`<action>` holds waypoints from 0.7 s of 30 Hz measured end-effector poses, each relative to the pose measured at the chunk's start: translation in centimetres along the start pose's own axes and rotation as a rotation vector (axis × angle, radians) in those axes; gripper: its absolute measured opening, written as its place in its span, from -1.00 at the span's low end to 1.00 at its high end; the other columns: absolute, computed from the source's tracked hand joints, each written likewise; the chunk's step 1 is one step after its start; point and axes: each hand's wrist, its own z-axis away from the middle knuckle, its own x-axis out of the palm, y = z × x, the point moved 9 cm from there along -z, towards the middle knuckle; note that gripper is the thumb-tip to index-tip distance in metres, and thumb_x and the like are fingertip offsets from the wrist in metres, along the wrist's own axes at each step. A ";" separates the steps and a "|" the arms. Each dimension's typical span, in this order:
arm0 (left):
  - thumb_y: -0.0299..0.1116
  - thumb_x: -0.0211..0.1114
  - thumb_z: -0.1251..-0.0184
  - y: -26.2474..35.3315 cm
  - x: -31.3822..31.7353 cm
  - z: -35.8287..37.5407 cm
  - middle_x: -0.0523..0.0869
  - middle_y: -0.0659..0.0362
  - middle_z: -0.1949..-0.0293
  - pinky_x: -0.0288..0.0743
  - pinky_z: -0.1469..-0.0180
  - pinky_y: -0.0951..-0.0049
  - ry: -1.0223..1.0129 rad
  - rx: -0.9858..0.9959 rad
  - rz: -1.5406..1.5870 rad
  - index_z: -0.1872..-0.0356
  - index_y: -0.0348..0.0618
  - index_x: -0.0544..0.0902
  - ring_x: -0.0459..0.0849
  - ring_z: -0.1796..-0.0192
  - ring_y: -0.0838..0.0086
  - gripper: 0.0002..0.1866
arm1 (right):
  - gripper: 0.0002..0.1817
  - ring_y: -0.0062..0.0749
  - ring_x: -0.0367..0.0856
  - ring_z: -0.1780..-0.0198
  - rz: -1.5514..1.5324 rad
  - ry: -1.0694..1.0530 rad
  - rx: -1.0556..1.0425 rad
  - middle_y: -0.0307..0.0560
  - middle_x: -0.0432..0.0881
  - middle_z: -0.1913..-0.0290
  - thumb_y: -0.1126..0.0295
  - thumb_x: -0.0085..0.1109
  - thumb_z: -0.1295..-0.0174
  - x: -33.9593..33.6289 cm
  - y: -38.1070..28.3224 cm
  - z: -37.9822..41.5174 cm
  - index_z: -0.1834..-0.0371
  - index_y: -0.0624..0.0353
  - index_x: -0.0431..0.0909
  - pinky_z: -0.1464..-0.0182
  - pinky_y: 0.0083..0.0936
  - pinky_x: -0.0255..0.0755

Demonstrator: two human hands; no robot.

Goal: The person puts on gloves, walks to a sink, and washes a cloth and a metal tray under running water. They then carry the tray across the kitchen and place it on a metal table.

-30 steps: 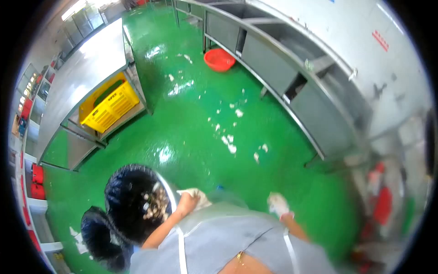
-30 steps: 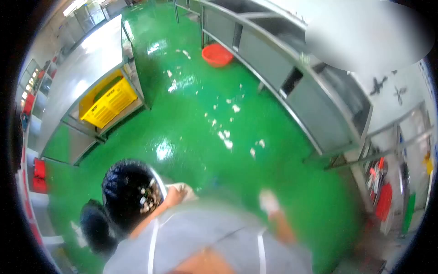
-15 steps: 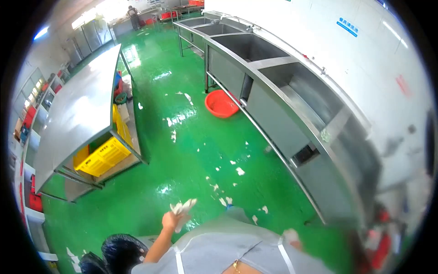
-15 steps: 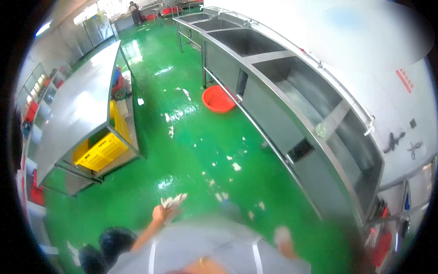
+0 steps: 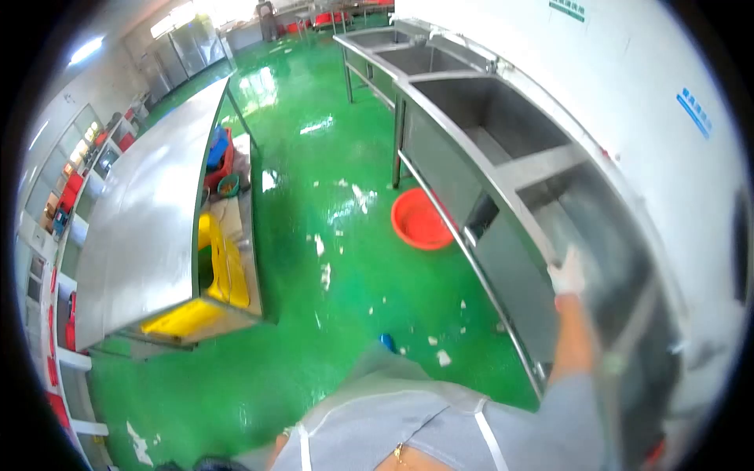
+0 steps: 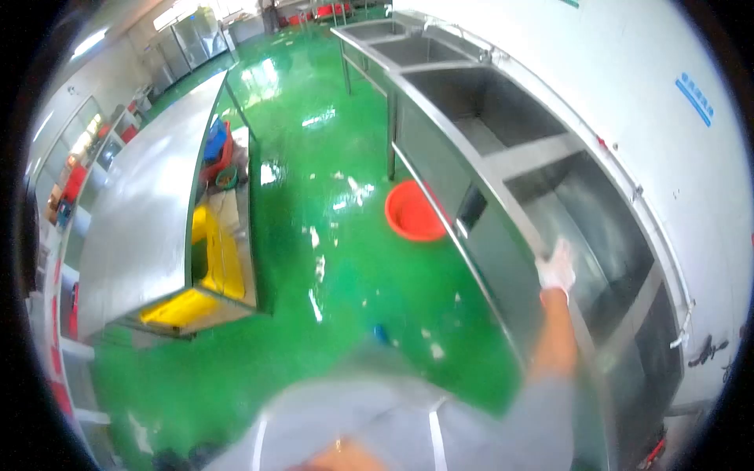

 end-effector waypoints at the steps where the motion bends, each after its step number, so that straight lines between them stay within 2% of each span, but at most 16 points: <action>1: 0.03 0.34 -0.20 2.8 -0.5 -2.1 0.75 -0.20 0.32 0.60 0.14 0.09 0.000 0.016 0.002 0.30 -0.31 0.74 0.76 0.26 0.00 -0.52 | -0.16 0.04 0.49 -0.30 0.030 -0.029 0.071 0.17 0.51 -0.29 0.19 0.32 -0.12 2.5 0.8 -2.0 -0.48 0.14 0.18 -0.30 -0.16 0.40; 2: 0.02 0.35 -0.21 5.8 -1.2 -3.7 0.74 -0.20 0.33 0.59 0.15 0.08 0.003 0.039 0.002 0.31 -0.31 0.74 0.76 0.26 -0.01 -0.53 | -0.16 0.04 0.53 -0.25 0.100 -0.189 0.139 0.17 0.54 -0.22 0.12 0.35 -0.08 2.5 -0.3 -2.2 -0.43 0.16 0.22 -0.27 -0.13 0.43; 4: -0.01 0.35 -0.22 12.9 -3.3 -7.7 0.74 -0.21 0.35 0.59 0.16 0.07 0.016 0.103 0.001 0.32 -0.32 0.74 0.75 0.27 -0.02 -0.54 | -0.15 0.03 0.59 -0.17 0.204 -0.281 0.213 0.16 0.59 -0.12 0.04 0.41 -0.01 2.8 -0.7 -2.5 -0.35 0.16 0.28 -0.21 -0.09 0.47; 5: -0.02 0.35 -0.22 16.4 -4.6 -9.6 0.73 -0.22 0.36 0.58 0.16 0.06 0.049 0.155 0.013 0.32 -0.33 0.74 0.75 0.27 -0.03 -0.55 | -0.14 0.02 0.61 -0.14 0.221 -0.221 0.224 0.15 0.61 -0.09 0.03 0.45 0.02 4.1 0.1 -2.5 -0.32 0.16 0.30 -0.18 -0.08 0.48; 7: -0.04 0.35 -0.23 24.1 -7.9 -14.1 0.73 -0.23 0.38 0.58 0.17 0.05 0.122 0.300 0.103 0.33 -0.34 0.73 0.75 0.28 -0.05 -0.56 | -0.13 0.05 0.61 -0.14 0.106 -0.320 0.248 0.14 0.61 -0.09 0.06 0.48 0.05 6.1 1.1 -2.6 -0.33 0.15 0.31 -0.16 -0.10 0.50; 9: -0.09 0.34 -0.25 32.1 -10.9 -18.6 0.72 -0.25 0.37 0.58 0.15 0.05 0.118 0.510 0.401 0.33 -0.36 0.73 0.73 0.25 -0.10 -0.59 | -0.31 0.15 0.57 -0.17 0.047 -0.324 0.289 0.28 0.61 -0.08 0.19 0.50 0.01 5.4 0.1 -2.7 -0.17 0.29 0.47 -0.24 -0.15 0.43; 11: -0.10 0.33 -0.28 39.4 -13.2 -23.2 0.71 -0.26 0.36 0.58 0.13 0.04 0.124 0.553 0.431 0.33 -0.37 0.73 0.72 0.23 -0.13 -0.59 | -0.26 0.11 0.53 -0.24 -0.033 -0.360 0.296 0.29 0.59 -0.12 0.19 0.51 0.03 4.2 -2.6 -2.9 -0.23 0.27 0.47 -0.31 -0.18 0.37; 13: -0.06 0.31 -0.30 48.0 -19.1 -22.6 0.71 -0.27 0.36 0.57 0.12 0.02 0.152 0.416 0.198 0.32 -0.38 0.73 0.72 0.22 -0.15 -0.55 | -0.31 0.09 0.52 -0.25 -0.071 -0.392 0.305 0.28 0.59 -0.13 0.22 0.46 0.00 4.2 -4.7 -4.7 -0.22 0.26 0.48 -0.32 -0.19 0.35; 16: 0.01 0.25 -0.33 53.8 -19.3 -28.4 0.71 -0.28 0.31 0.56 0.10 -0.04 0.072 0.443 0.076 0.29 -0.32 0.74 0.71 0.21 -0.16 -0.52 | -0.38 0.06 0.52 -0.25 -0.077 -0.409 0.345 0.26 0.59 -0.14 0.26 0.39 -0.05 6.0 -7.5 -9.3 -0.21 0.25 0.50 -0.33 -0.21 0.34; 18: 0.03 0.20 -0.37 57.0 -19.9 -31.3 0.72 -0.25 0.31 0.57 0.12 -0.05 0.116 0.425 0.016 0.30 -0.27 0.75 0.72 0.23 -0.14 -0.52 | -0.42 0.05 0.51 -0.26 -0.073 -0.383 0.394 0.25 0.59 -0.15 0.28 0.34 -0.08 7.6 -8.7 -13.2 -0.20 0.25 0.51 -0.34 -0.22 0.33; 21: 0.03 0.16 -0.39 58.5 -19.5 -35.8 0.74 -0.19 0.31 0.57 0.14 -0.05 0.042 0.399 -0.085 0.34 -0.23 0.75 0.73 0.25 -0.12 -0.53 | -0.48 0.02 0.51 -0.27 -0.081 -0.293 0.461 0.24 0.59 -0.16 0.32 0.26 -0.13 8.6 -10.3 -20.2 -0.19 0.24 0.53 -0.36 -0.24 0.31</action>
